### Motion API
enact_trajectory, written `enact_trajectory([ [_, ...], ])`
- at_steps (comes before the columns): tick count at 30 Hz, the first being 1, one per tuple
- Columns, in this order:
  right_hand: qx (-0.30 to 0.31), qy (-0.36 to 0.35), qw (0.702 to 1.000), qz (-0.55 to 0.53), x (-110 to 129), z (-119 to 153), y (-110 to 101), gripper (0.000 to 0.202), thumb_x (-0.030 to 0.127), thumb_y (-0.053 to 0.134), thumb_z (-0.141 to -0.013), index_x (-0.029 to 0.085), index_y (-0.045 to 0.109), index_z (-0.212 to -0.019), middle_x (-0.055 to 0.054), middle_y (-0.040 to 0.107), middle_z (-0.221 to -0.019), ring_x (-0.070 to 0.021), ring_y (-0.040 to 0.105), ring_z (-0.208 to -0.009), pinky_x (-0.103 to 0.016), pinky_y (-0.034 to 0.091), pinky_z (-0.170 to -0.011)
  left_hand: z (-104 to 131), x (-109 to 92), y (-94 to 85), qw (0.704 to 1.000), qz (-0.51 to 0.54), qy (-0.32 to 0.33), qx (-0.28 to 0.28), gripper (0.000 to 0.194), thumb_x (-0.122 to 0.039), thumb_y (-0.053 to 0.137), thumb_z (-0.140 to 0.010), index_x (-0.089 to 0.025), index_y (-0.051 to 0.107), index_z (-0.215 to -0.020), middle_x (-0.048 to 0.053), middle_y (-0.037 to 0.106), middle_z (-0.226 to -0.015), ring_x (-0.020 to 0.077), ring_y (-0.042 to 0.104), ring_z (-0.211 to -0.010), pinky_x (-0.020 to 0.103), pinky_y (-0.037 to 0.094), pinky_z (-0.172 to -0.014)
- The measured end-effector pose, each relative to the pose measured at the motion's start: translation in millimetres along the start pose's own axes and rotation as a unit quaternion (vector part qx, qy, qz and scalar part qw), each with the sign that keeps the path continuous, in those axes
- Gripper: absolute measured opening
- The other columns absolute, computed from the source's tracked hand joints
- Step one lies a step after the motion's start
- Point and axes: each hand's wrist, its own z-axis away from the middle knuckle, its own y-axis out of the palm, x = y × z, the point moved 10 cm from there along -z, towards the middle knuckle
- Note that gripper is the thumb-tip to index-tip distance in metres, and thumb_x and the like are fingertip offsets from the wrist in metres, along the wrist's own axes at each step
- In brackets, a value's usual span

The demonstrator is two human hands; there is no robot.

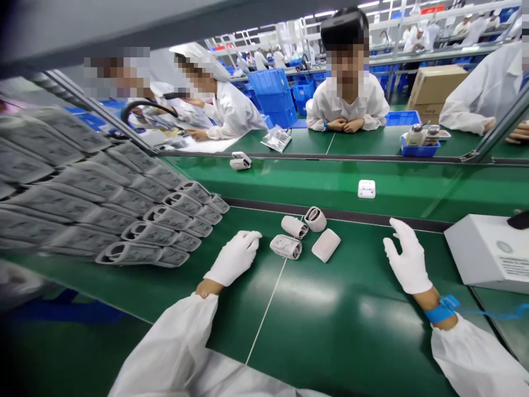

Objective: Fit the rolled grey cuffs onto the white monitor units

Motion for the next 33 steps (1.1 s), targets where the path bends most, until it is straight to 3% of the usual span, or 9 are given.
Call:
enact_trajectory([
  [4,0.011,-0.058,0.997,0.042,12,3,-6,0.028,0.031,0.057,-0.102,0.026,0.071,-0.126,-0.01,0.074,-0.122,-0.0323,0.073,-0.104,-0.053,0.061,-0.095,-3,11,5.6,0.988,0.122,-0.042,-0.09,0.03,-0.024,0.046,-0.094,-0.022,0.068,-0.114,0.013,0.061,-0.128,0.028,0.065,-0.11,0.043,0.05,-0.103],
  [9,0.0,-0.133,0.987,0.087,32,9,-19,0.014,0.022,0.06,-0.1,0.027,0.072,-0.104,-0.004,0.07,-0.08,-0.0266,0.068,-0.072,-0.045,0.057,-0.071,-6,13,4.2,0.937,0.315,-0.062,-0.139,0.029,-0.03,0.063,-0.085,-0.023,0.063,-0.113,0.01,0.064,-0.122,0.0274,0.063,-0.117,0.043,0.05,-0.11],
  [12,0.006,-0.167,0.98,0.108,46,18,-21,0.018,0.017,0.064,-0.097,0.029,0.073,-0.106,0.002,0.057,-0.061,-0.0213,0.057,-0.054,-0.039,0.049,-0.056,-16,14,2.9,0.878,0.456,-0.07,-0.129,0.042,-0.034,0.068,-0.084,-0.021,0.054,-0.122,0.008,0.066,-0.11,0.0224,0.068,-0.09,0.04,0.058,-0.087],
  [15,0.019,-0.225,0.967,0.115,78,32,-14,0.033,0.011,0.067,-0.094,0.033,0.072,-0.119,0.003,0.06,-0.062,-0.0199,0.056,-0.051,-0.038,0.047,-0.053,-30,7,7.4,0.79,0.608,-0.049,-0.063,0.049,-0.044,0.065,-0.087,-0.023,0.045,-0.126,0.002,0.065,-0.093,0.0178,0.062,-0.061,0.033,0.052,-0.055],
  [19,0.105,-0.289,0.95,0.045,135,57,22,0.052,0.007,0.064,-0.091,0.037,0.066,-0.133,0.002,0.066,-0.069,-0.0226,0.063,-0.054,-0.041,0.054,-0.055,-46,0,14.3,0.659,0.751,-0.028,0.038,0.053,-0.063,0.053,-0.093,-0.022,0.046,-0.126,0.004,0.066,-0.091,0.0185,0.059,-0.051,0.03,0.041,-0.043],
  [23,0.155,-0.296,0.942,-0.027,183,76,63,0.065,0.004,0.064,-0.091,0.036,0.057,-0.147,-0.001,0.072,-0.079,-0.0266,0.072,-0.07,-0.045,0.061,-0.061,-50,-7,20.0,0.562,0.817,-0.027,0.129,0.065,-0.071,0.042,-0.096,-0.016,0.052,-0.127,0.012,0.069,-0.089,0.0211,0.058,-0.049,0.032,0.038,-0.042],
  [28,0.137,-0.308,0.941,0.008,227,73,108,0.064,0.006,0.066,-0.09,0.034,0.058,-0.148,-0.01,0.076,-0.117,-0.0368,0.072,-0.111,-0.059,0.063,-0.083,-40,-19,23.4,0.493,0.843,-0.037,0.212,0.064,-0.066,0.037,-0.1,-0.015,0.055,-0.132,0.013,0.069,-0.087,0.0208,0.056,-0.05,0.03,0.035,-0.044],
  [31,0.179,-0.296,0.935,0.07,240,63,146,0.06,0.008,0.066,-0.088,0.03,0.06,-0.144,-0.012,0.07,-0.134,-0.0437,0.06,-0.13,-0.069,0.055,-0.097,-33,-24,22.9,0.46,0.856,-0.04,0.233,0.063,-0.065,0.033,-0.101,-0.017,0.056,-0.134,0.011,0.068,-0.086,0.0187,0.053,-0.049,0.029,0.034,-0.046],
  [33,0.218,-0.287,0.927,0.104,244,58,171,0.057,0.009,0.064,-0.088,0.027,0.061,-0.142,-0.013,0.064,-0.145,-0.046,0.054,-0.136,-0.07,0.052,-0.1,-28,-25,22.5,0.433,0.865,-0.049,0.248,0.062,-0.065,0.03,-0.103,-0.018,0.055,-0.135,0.011,0.067,-0.086,0.0181,0.052,-0.049,0.029,0.033,-0.047],
])
